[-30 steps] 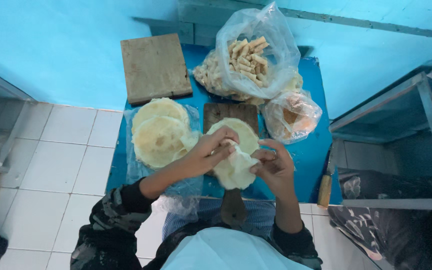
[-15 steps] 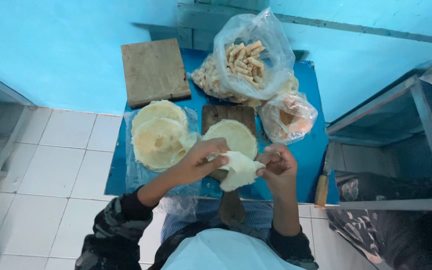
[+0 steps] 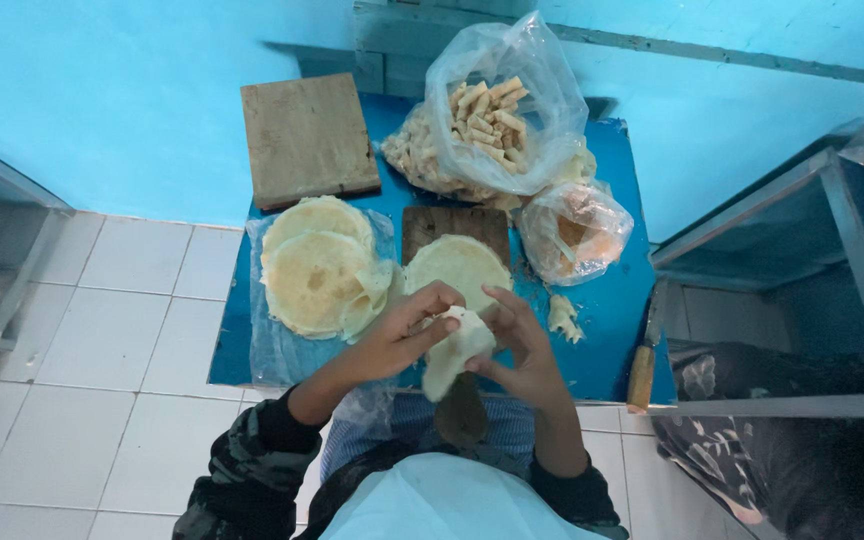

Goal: The person sits at a blue table and handles round flat dough discs, tearing pieces of dough by hand and placing them onto the discs, stacking the finished discs on the table. A bag of fried snack sticks and a wooden paddle board sit nearby on the table.

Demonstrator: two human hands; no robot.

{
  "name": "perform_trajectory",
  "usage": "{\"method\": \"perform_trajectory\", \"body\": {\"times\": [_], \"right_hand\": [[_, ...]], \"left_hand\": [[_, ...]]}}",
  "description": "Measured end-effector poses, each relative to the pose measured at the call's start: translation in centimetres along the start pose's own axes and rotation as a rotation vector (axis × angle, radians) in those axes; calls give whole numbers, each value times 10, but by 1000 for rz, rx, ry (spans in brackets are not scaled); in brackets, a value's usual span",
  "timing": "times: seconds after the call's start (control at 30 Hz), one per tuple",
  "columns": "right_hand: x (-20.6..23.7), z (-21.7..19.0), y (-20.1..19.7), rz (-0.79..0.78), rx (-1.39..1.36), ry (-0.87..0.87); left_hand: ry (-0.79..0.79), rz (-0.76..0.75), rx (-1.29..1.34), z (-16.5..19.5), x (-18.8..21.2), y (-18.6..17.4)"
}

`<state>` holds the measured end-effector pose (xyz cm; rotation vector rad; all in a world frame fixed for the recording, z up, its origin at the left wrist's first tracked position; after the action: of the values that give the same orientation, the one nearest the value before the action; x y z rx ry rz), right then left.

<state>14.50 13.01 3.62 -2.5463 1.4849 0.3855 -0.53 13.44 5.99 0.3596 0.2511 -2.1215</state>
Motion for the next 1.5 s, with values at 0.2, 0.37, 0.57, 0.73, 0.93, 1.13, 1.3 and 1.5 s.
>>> {"method": "perform_trajectory", "body": {"times": [0.2,0.37,0.57,0.73,0.93,1.13,1.3,1.5], "right_hand": [[9,5,-21,126,-7,-97],[14,12,-38,200,-227,-92],[11,29,-25,43,-331,52],[12,32,-16,-17,-350,58],[10,-1,-9,25,-118,-179],[16,1,-23,290,84,-122],[26,-4,-49,456,178,-211],[39,1,-77,645,-88,-337]], "left_hand": [[-9,-52,-324,25,-9,4],[74,20,-439,39,-10,2],[175,19,-430,52,-8,5],[241,42,-397,60,-9,4],[171,60,-452,52,-12,4],[171,52,-435,45,-9,4],[120,113,-272,22,-4,-19],[266,267,121,-4,14,-55]]}}
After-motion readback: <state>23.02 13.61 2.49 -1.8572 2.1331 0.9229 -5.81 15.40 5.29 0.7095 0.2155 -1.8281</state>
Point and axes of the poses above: each hand's wrist, its own x-axis away from the middle knuckle, its own y-axis out of the palm, z = x × y, the point moved 9 cm from there along -x, towards the middle knuckle, and after that the axes turned 1 degree about -z, right-handed, at the moved point
